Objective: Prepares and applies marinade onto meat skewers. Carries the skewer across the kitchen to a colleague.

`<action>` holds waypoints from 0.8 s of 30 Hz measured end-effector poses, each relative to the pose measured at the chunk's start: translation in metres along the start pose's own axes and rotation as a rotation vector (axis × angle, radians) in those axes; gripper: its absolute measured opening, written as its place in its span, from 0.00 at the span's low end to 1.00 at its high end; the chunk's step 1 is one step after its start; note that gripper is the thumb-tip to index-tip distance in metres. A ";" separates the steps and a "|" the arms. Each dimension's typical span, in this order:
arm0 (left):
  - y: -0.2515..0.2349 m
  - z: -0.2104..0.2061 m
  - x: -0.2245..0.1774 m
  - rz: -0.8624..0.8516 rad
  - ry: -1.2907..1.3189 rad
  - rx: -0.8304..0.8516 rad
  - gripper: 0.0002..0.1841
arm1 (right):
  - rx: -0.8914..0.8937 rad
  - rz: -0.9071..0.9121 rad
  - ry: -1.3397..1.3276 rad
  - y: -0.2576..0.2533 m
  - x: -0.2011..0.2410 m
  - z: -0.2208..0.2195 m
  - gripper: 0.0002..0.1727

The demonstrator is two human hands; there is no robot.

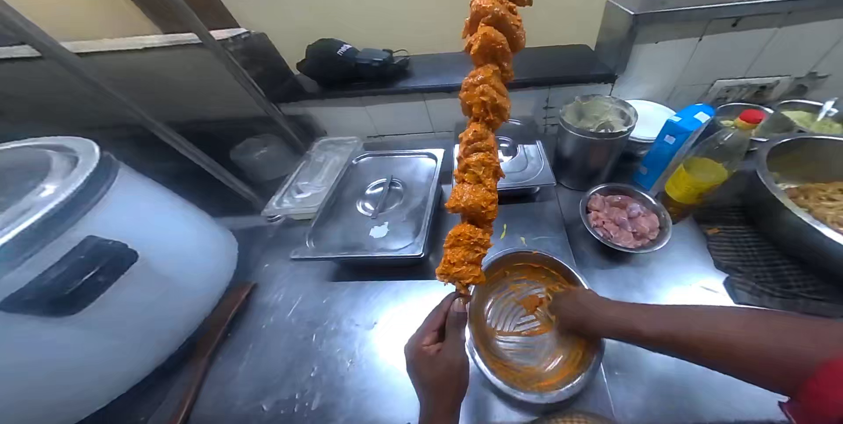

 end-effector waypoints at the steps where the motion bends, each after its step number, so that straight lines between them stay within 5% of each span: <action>1: -0.001 0.000 0.000 -0.002 -0.017 -0.002 0.10 | 0.049 0.023 0.037 0.005 -0.001 -0.007 0.19; 4: 0.000 0.000 -0.001 0.010 -0.059 -0.010 0.11 | 0.270 0.148 0.204 0.016 -0.001 -0.023 0.15; 8: 0.002 -0.005 0.001 0.029 -0.072 -0.007 0.11 | 0.363 0.329 0.072 0.022 -0.007 -0.038 0.15; 17: 0.002 -0.016 0.003 0.082 -0.088 0.005 0.11 | 0.342 0.192 -0.252 0.033 -0.033 -0.015 0.12; 20: 0.002 -0.021 0.003 0.081 -0.073 0.004 0.11 | 0.159 0.056 -0.558 0.010 -0.030 0.001 0.13; 24: 0.002 -0.023 0.002 0.097 -0.055 -0.005 0.11 | -0.257 0.253 -0.807 -0.029 -0.011 -0.030 0.19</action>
Point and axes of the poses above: each hand's wrist, its own y-axis away from the middle knuckle, its own z-axis out of the back of the hand, x = y × z, the point moved 2 cm from there along -y, towards the middle knuckle, and after that the axes turned 15 degrees about -y, right-handed, at the moved point
